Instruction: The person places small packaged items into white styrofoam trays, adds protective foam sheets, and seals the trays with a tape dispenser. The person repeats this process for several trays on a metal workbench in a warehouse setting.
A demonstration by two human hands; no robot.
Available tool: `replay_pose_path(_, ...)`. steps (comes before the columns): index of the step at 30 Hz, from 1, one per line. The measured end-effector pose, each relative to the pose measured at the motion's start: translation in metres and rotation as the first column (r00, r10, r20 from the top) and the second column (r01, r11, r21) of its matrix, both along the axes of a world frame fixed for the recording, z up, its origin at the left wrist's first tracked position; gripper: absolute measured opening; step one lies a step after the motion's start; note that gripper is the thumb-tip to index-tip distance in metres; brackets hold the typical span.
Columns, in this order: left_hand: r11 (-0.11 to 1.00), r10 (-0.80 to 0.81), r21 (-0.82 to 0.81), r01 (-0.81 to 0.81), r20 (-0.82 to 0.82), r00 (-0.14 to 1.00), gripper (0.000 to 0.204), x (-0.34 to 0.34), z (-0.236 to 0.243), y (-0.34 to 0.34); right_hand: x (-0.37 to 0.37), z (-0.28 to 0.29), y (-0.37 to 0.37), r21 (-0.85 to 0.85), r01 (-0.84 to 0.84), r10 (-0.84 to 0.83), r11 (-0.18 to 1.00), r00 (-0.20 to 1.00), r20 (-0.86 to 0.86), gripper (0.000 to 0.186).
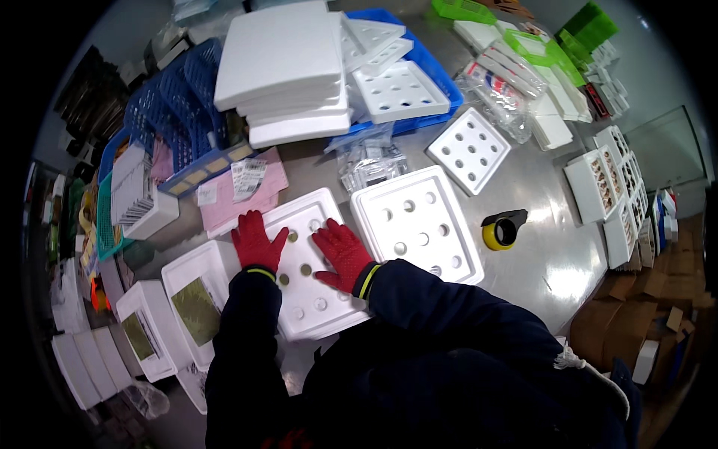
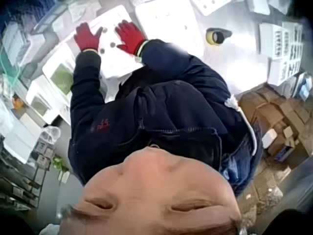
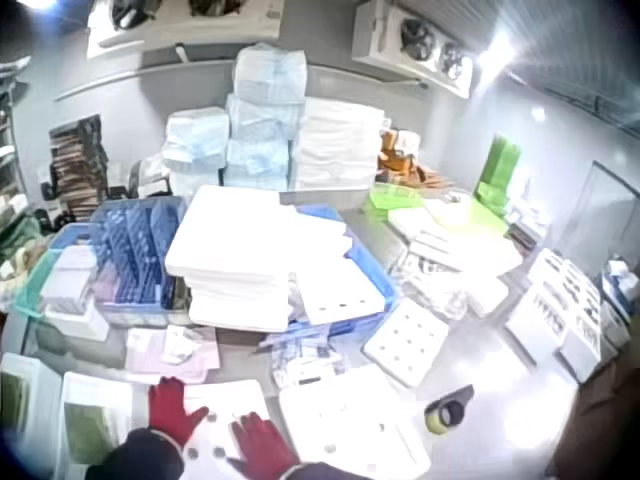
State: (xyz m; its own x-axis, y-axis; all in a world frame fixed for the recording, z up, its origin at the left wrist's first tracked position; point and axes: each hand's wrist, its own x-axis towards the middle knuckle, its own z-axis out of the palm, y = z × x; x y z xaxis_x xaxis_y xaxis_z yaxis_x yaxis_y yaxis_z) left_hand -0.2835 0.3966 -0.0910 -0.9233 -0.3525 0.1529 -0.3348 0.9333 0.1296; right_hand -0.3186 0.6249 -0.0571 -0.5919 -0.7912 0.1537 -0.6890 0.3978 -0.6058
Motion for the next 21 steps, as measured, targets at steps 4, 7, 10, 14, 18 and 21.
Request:
replay_pose_path(4, 0.997, 0.07, -0.043, -0.064, 0.153, 0.986, 0.079, -0.001, 0.009, 0.001, -0.071, 0.022, 0.063, -0.433, 0.416, -0.132, 0.799, 0.825, 0.549, 0.066)
replay_pose_path(7, 0.988, 0.099, -0.125, -0.088, 0.083, 0.992, 0.076, 0.005, 0.0, 0.004, -0.173, -0.026, 0.162, -0.503, 0.714, -0.714, 0.487, 0.658, 0.242, 0.067)
replay_pose_path(10, 0.982, 0.097, -0.154, -0.106, -0.065, 0.993, 0.073, 0.016, -0.017, 0.009, -0.242, -0.085, 0.272, -0.098, 0.988, -0.993, 0.117, 0.118, 0.006, 0.083)
replay_pose_path(14, 1.0, 0.018, -0.019, -0.017, 0.045, 0.999, 0.07, 0.035, 0.005, 0.069, -0.256, -0.155, 0.324, 0.074, 0.985, -0.987, 0.159, 0.156, 0.035, 0.065)
replay_pose_path(18, 0.999, 0.046, -0.004, -0.046, -0.001, 0.999, 0.072, 0.061, -0.001, 0.093, -0.254, -0.156, 0.32, 0.167, 0.935, -0.925, 0.313, 0.26, 0.279, 0.039)
replay_pose_path(21, 0.997, 0.061, -0.056, -0.061, -0.012, 0.998, 0.069, 0.065, 0.002, 0.09, -0.241, -0.124, 0.306, 0.329, 0.901, -0.941, 0.282, 0.193, 0.279, 0.037)
